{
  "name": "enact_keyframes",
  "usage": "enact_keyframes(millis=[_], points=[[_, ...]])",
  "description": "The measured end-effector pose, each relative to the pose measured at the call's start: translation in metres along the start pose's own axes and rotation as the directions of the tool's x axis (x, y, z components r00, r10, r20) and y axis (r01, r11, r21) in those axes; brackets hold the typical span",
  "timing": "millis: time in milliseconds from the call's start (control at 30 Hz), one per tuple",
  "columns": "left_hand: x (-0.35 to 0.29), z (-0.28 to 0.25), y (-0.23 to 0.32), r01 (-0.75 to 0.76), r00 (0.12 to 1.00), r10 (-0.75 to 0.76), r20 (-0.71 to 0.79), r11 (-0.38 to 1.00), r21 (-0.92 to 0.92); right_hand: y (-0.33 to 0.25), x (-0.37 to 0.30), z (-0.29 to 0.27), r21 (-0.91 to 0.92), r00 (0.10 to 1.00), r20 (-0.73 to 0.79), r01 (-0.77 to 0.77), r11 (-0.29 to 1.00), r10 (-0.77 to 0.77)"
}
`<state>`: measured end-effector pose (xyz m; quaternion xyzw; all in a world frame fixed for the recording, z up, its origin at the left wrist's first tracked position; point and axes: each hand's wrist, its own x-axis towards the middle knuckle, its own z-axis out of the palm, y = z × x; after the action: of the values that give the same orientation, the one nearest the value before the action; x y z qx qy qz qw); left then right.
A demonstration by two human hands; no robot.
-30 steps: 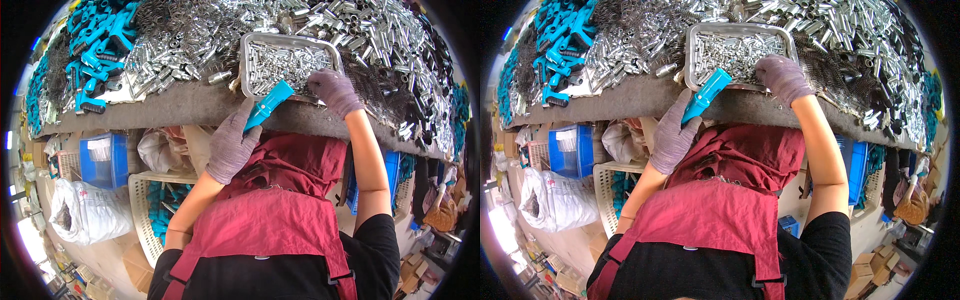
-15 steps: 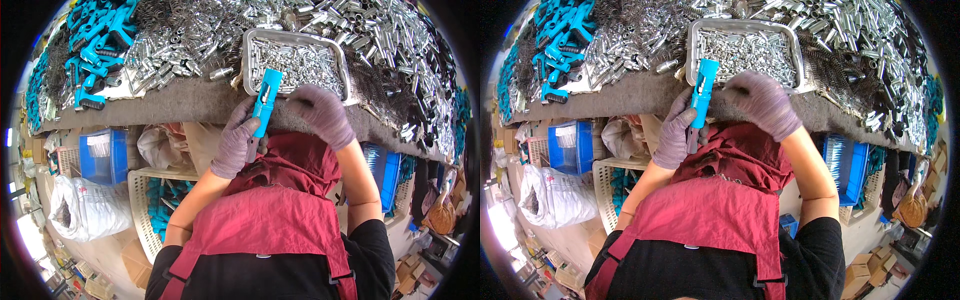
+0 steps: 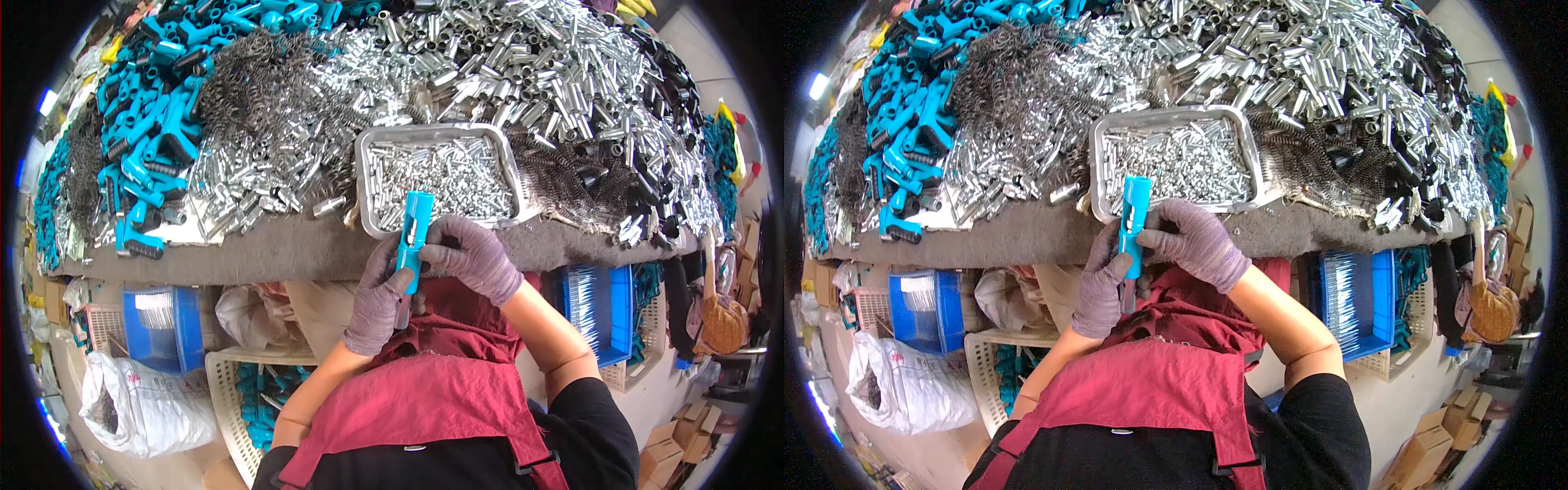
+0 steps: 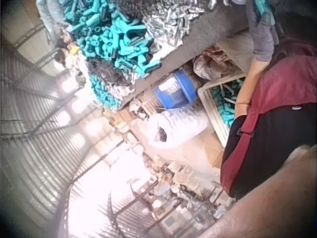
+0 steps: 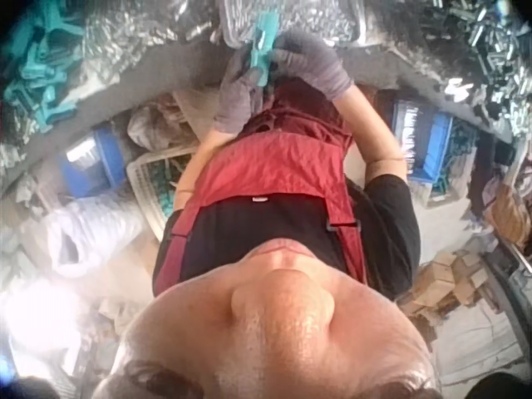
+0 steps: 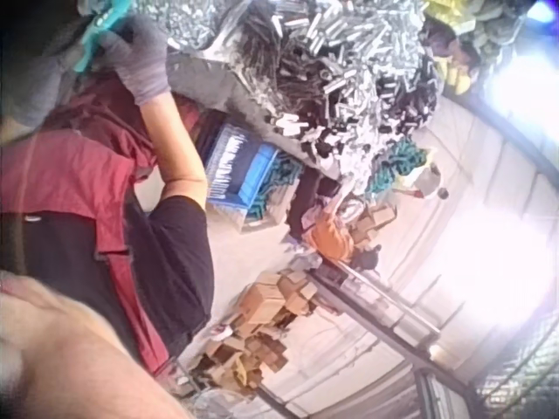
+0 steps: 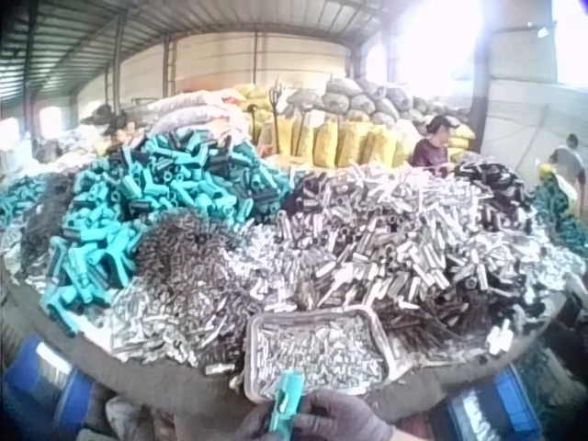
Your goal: The person assembles tools by taking small pins from a metal tray, inserting metal cylinders and springs into plastic components, and attaching plastic handles to the assemblies by hand.
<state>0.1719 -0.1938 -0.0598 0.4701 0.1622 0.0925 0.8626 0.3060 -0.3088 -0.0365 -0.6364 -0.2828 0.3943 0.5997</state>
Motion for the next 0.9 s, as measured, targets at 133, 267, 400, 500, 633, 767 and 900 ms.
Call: enact_keyframes(millis=[133,267,400,500,633,767,900], points=[[0.006,-0.005,0.003,-0.001,0.998,0.003,0.057,0.999,-0.041,-0.012,0.003,-0.003,0.301,0.992,0.071,-0.118,0.946,0.102],[0.01,-0.007,0.003,-0.01,0.99,0.024,0.139,0.995,-0.101,-0.02,0.008,-0.004,0.463,0.975,0.212,-0.162,0.872,0.069],[0.014,-0.008,0.003,-0.014,0.997,0.02,0.075,0.996,-0.085,-0.027,0.012,-0.007,0.351,0.966,0.236,-0.186,0.918,0.106],[0.022,-0.011,0.003,0.005,0.989,0.012,0.146,0.993,-0.118,-0.028,0.019,-0.009,0.19,0.971,0.23,-0.117,0.975,0.072],[0.029,-0.012,-0.002,0.047,0.989,-0.019,0.145,0.981,-0.189,-0.023,0.026,-0.011,0.334,0.969,0.209,-0.2,0.921,0.135],[0.033,-0.018,-0.003,0.154,0.97,-0.109,0.217,0.967,-0.203,-0.029,0.033,-0.014,0.332,0.951,0.284,-0.22,0.917,0.125],[0.04,-0.024,0.008,0.329,0.868,-0.065,0.493,0.818,-0.471,-0.037,0.039,-0.006,0.235,0.979,0.203,-0.057,0.97,0.008]])
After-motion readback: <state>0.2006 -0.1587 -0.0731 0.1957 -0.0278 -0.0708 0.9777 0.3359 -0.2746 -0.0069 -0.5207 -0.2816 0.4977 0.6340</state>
